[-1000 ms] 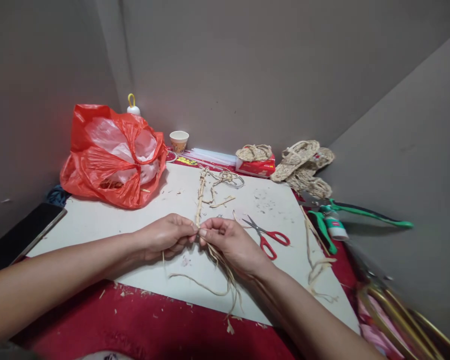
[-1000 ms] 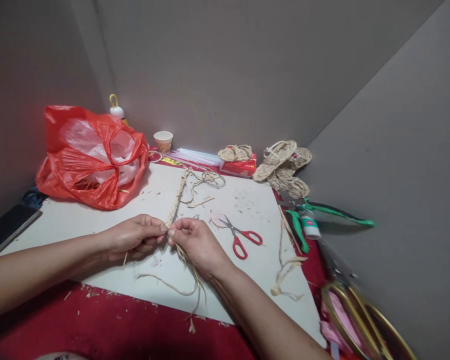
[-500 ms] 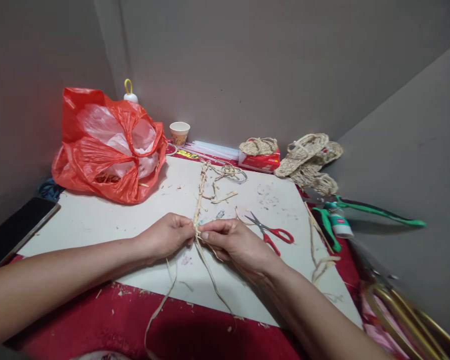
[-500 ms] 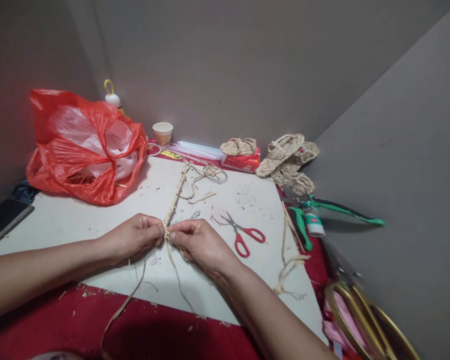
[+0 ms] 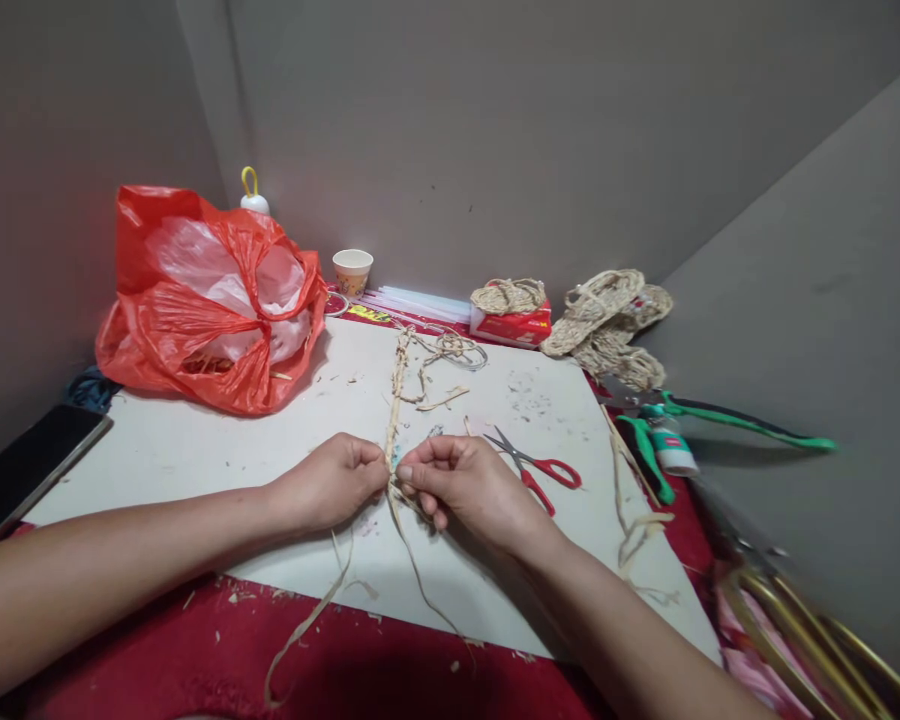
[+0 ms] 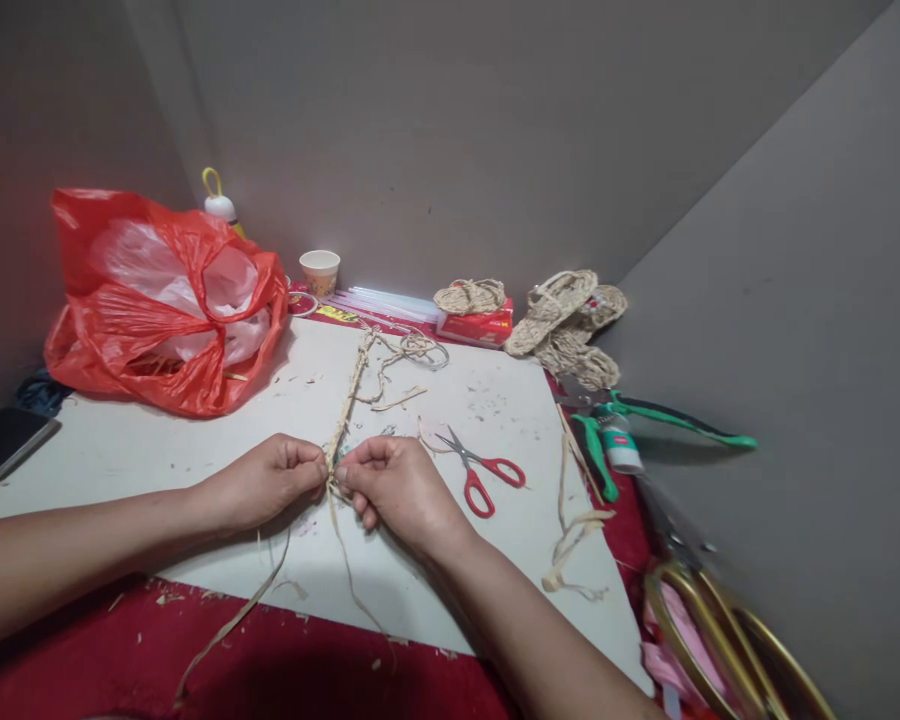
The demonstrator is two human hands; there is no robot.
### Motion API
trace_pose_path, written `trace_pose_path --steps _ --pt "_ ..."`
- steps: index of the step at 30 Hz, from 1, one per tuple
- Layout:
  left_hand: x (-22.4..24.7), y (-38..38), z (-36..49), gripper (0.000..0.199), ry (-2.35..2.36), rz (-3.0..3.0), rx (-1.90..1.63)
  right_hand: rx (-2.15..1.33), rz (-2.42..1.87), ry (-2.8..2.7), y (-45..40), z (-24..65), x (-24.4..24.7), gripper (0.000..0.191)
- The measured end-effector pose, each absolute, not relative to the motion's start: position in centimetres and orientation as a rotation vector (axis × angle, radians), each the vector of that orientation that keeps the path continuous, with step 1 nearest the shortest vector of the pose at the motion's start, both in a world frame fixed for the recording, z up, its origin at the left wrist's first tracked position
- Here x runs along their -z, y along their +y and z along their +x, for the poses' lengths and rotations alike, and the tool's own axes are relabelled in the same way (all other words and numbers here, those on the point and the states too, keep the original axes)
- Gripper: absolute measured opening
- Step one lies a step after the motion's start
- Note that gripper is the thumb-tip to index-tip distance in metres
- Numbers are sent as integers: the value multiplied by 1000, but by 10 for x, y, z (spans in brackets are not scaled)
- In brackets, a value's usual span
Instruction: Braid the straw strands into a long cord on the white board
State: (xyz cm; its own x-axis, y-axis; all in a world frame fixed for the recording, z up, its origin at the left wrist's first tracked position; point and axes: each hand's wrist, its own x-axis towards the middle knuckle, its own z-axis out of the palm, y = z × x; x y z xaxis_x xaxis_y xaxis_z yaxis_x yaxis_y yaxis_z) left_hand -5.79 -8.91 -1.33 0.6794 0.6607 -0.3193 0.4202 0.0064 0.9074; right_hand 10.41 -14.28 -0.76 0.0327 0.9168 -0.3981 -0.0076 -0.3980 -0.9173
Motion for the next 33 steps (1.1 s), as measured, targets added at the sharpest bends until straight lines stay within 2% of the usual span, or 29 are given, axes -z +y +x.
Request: trace_pose_path --steps 14,22,27,33 --pt "14 -90 -58 22 893 1634 -257 -1587 -1522 -1014 -145 111 -7 13" --pt "10 -91 -58 21 909 1614 -249 -1565 -1576 -1074 -144 106 -2 3" --pt "9 -91 -58 21 916 1613 -235 -1591 -1524 -1156 -144 107 5 12" --pt "12 -92 -58 24 874 1584 -266 -1604 -1452 -1016 -143 106 9 12"
